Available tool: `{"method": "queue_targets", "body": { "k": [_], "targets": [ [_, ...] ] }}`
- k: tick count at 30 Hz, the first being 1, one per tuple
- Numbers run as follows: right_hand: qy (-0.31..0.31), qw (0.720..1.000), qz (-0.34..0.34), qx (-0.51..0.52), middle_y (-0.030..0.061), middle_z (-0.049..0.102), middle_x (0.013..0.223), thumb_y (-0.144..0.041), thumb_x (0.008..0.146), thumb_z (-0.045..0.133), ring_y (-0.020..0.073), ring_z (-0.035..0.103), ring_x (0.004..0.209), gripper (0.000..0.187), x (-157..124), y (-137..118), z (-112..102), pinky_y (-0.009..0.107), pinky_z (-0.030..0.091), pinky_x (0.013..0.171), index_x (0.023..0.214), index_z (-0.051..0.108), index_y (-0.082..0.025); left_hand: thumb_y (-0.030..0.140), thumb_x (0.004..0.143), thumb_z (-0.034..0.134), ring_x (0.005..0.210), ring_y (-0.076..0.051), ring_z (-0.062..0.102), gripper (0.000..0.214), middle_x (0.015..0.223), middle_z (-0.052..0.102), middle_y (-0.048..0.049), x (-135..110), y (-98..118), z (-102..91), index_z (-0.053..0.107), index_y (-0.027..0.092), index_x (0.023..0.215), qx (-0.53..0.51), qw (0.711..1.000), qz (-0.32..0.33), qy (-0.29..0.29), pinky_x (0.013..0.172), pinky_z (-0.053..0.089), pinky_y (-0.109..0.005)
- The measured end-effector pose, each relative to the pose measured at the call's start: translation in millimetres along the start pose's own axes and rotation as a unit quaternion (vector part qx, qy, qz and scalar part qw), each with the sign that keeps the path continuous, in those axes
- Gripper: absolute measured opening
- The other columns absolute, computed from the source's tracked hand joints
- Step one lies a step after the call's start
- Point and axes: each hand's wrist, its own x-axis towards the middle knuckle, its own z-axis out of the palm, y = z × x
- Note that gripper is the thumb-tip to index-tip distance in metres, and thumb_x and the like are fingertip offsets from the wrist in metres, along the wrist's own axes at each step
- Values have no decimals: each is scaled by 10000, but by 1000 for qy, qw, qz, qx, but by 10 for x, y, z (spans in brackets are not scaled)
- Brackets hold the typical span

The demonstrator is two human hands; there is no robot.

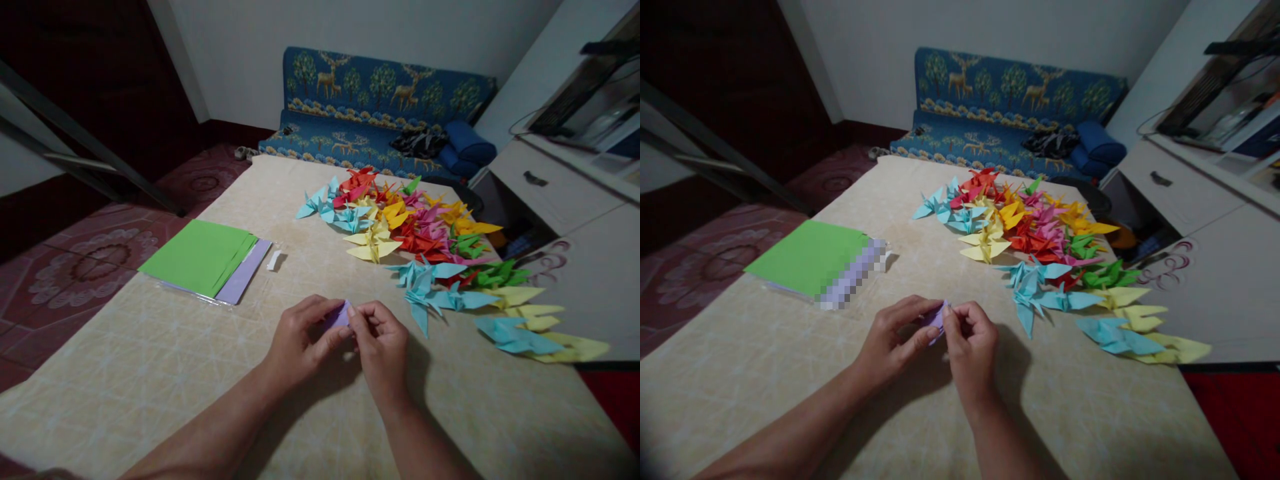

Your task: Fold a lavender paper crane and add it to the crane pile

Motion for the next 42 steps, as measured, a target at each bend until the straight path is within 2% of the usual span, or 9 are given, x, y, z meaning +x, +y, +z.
{"method": "queue_targets", "body": {
  "k": [4, 8, 12, 16, 20, 28, 33, 36, 42],
  "targets": [
    [-9, 1000, 2, 11, -39, 520, 540, -391, 819, 668, 97, 481, 456, 266, -4, 3, 4, 183, 380, 406, 672, 567, -193, 335, 753, 761, 987, -254, 610, 424, 1106, 653, -129, -7, -27, 27, 717, 233, 1162, 41, 999, 26, 6, 837, 499, -360],
    [-31, 1000, -7, 2, -33, 549, 563, -406, 824, 667, 92, 492, 461, 256, 0, -30, -3, 179, 390, 418, 709, 595, -189, 338, 791, 720, 905, -239, 610, 320, 967, 670, -107, 13, -40, 32, 752, 252, 1097, 36, 999, 7, 8, 789, 494, -352],
    [-39, 999, -25, -3, -34, 530, 570, -436, 877, 590, 92, 498, 492, 282, 4, -47, -16, 175, 398, 447, 750, 615, -185, 325, 831, 685, 820, -219, 634, 205, 849, 709, -101, 47, -19, 19, 796, 198, 948, -103, 991, -86, 3, 747, 488, -326],
    [17, 1000, -18, 12, -27, 568, 643, -417, 802, 690, 92, 507, 506, 256, 14, -43, -9, 176, 398, 438, 821, 583, -186, 321, 792, 734, 804, -213, 646, 222, 887, 747, -114, 59, -29, 30, 798, 164, 936, -242, 951, -190, 21, 748, 483, -325],
    [3, 999, 25, 31, 11, 638, 703, -414, 772, 719, 111, 554, 528, 309, 31, -60, -1, 191, 436, 441, 924, 596, -174, 315, 738, 788, 693, -162, 631, 240, 844, 759, -101, 51, -45, 45, 794, 151, 914, -311, 919, -240, 27, 681, 478, -287],
    [-3, 999, 15, 48, -4, 615, 586, -358, 764, 733, 100, 520, 471, 222, 16, -54, 0, 198, 426, 430, 813, 684, -147, 329, 696, 816, 528, -100, 542, 210, 610, 676, -35, 66, -24, 46, 759, 132, 743, -299, 921, -244, 45, 543, 427, -224],
    [4, 999, 9, 52, -16, 598, 564, -328, 753, 745, 94, 512, 462, 187, 8, -59, -8, 189, 412, 424, 773, 690, -151, 289, 645, 850, 580, -109, 593, 283, 695, 691, -27, 62, -53, 74, 745, 138, 860, -289, 928, -223, 81, 568, 463, -219],
    [-12, 998, 12, 58, -20, 591, 571, -327, 760, 739, 88, 497, 459, 180, 13, -56, -9, 189, 402, 421, 779, 694, -153, 270, 663, 841, 589, -95, 592, 300, 738, 687, -15, 64, -61, 67, 739, 161, 924, -294, 926, -217, 94, 569, 467, -207],
    [-40, 998, 18, 48, -16, 576, 576, -352, 806, 698, 96, 479, 471, 193, 19, -36, -31, 200, 383, 418, 830, 720, -162, 292, 679, 835, 549, -96, 574, 219, 656, 685, -24, 66, -45, 8, 754, 147, 823, -334, 909, -239, 71, 550, 478, -216]
  ]
}}
